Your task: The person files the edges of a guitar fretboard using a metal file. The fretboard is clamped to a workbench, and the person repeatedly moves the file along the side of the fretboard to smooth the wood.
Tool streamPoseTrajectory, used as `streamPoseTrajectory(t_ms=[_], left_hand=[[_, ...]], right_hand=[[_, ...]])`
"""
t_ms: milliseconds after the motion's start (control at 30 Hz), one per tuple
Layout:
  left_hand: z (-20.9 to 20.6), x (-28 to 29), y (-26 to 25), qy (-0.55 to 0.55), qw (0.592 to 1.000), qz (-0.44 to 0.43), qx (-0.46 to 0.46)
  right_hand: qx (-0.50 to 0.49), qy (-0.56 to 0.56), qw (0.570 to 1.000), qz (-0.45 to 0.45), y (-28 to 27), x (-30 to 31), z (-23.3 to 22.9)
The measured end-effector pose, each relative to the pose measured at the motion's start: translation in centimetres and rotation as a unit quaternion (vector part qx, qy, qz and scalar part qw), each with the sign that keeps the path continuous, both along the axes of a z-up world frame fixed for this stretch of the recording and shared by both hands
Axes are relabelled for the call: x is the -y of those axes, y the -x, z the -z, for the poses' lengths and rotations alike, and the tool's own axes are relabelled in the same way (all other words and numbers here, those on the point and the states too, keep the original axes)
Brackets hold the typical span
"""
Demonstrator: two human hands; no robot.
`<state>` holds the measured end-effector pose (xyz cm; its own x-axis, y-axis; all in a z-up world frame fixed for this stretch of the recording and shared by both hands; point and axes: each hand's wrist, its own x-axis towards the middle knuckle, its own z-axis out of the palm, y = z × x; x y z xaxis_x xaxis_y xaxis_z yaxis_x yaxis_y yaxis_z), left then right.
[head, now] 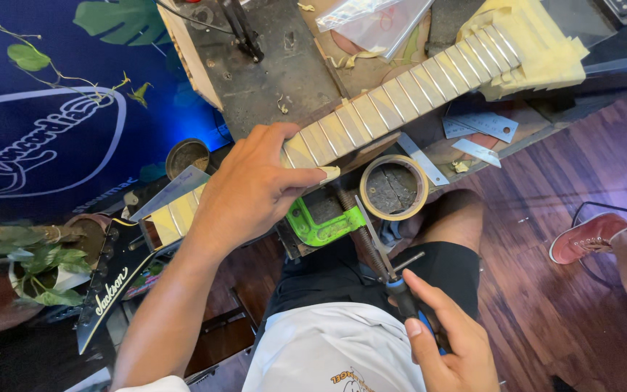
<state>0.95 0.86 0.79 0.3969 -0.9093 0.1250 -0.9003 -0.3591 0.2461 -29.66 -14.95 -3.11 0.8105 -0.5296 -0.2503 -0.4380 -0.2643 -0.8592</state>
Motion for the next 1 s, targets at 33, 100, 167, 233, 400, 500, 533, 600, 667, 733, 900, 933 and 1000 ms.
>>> streamPoseTrajectory(t_ms=[33,100,167,233,400,500,533,600,667,733,900,933,1000], left_hand=[[0.0,0.0,0.0,0.002,1.0,0.002,-0.004],[-0.1,0.1,-0.1,0.002,1.0,0.0,-0.009],[-0.1,0.0,0.1,0.0,1.0,-0.004,-0.018],[0.0,-0.2,0.2,0.007,1.0,0.005,-0.009],[0.1,-0.1,0.3,0.012,1.0,0.001,-0.012],[0.1,0.0,0.3,0.016,1.0,-0.003,-0.006],[0.1,0.2,0.3,0.019,1.0,0.001,0.003],[0.0,0.4,0.1,0.008,1.0,-0.001,-0.007],[-0.1,0.9,0.0,-0.003,1.0,-0.001,-0.017],[0.0,1.6,0.0,-0.004,1.0,0.005,-0.013],[-0.2,1.7,0.0,-0.006,1.0,0.001,-0.016],[-0.3,1.8,0.0,-0.008,1.0,0.004,-0.013],[-0.2,1.8,-0.2,-0.014,1.0,0.005,-0.013]], right_hand=[[0.009,0.004,1.0,-0.004,-0.2,0.1,0.0],[0.035,0.021,0.999,-0.022,-0.7,0.7,0.3],[0.059,0.037,0.997,-0.042,-1.4,1.1,0.2],[0.117,0.078,0.988,-0.07,-2.6,1.4,-0.2],[0.108,0.098,0.987,-0.07,-4.6,1.6,-0.9],[0.104,0.093,0.988,-0.068,-5.6,2.0,-0.9],[0.103,0.09,0.988,-0.066,-5.9,2.3,-0.8],[0.11,0.106,0.986,-0.062,-6.3,2.4,-1.0],[0.116,0.122,0.984,-0.057,-6.7,2.7,-1.1],[0.076,0.081,0.993,-0.048,-7.1,3.1,-1.4],[0.091,0.045,0.993,-0.06,-6.9,3.6,-2.0],[0.105,0.077,0.989,-0.074,-6.6,3.7,-1.6],[0.132,0.117,0.98,-0.095,-8.0,3.5,-1.6]])
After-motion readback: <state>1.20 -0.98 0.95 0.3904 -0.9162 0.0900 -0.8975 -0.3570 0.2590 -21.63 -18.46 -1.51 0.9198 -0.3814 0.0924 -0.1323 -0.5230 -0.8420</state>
